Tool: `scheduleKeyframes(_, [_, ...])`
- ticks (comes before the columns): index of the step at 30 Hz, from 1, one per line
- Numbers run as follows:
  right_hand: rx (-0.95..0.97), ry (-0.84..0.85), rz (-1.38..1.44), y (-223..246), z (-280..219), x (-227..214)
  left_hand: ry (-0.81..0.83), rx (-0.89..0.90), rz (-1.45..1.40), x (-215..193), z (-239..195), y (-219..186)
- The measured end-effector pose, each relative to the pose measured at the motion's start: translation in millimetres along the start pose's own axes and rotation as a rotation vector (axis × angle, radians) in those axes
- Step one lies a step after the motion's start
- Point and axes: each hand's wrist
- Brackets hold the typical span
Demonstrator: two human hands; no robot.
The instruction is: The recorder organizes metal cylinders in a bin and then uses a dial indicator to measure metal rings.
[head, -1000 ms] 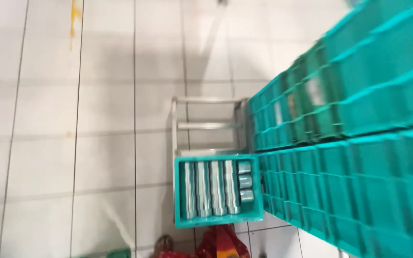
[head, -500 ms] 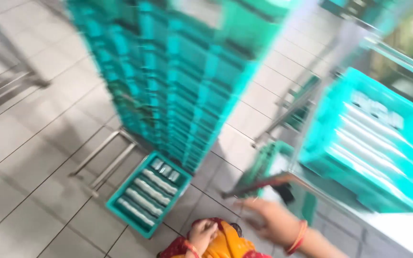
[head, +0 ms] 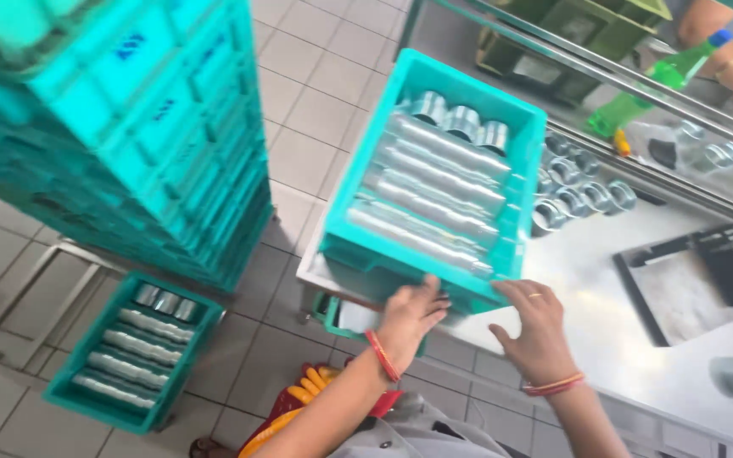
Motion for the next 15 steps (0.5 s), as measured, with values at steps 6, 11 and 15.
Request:
scheduleKeyframes(6, [-0.167,-0.01,-0.114,-18,25,9,-0.534,0.009,-0.181,31,21,0])
scheduleKeyframes(11, [-0.406,0.034,-0.037,-43,40,20,-0.789,0.097,0.164,13,30,11])
scheduleKeyframes(15, [-0.445,0.094,-0.082,-42,49,18,-0.726,0.28,-0.175,11,31,9])
Point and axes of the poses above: each hand's wrist, its own z-axis towards the middle knuckle, its own x-axis out of the palm, y = z × x, and after that the axes turned 9 degrees about z, right-handed
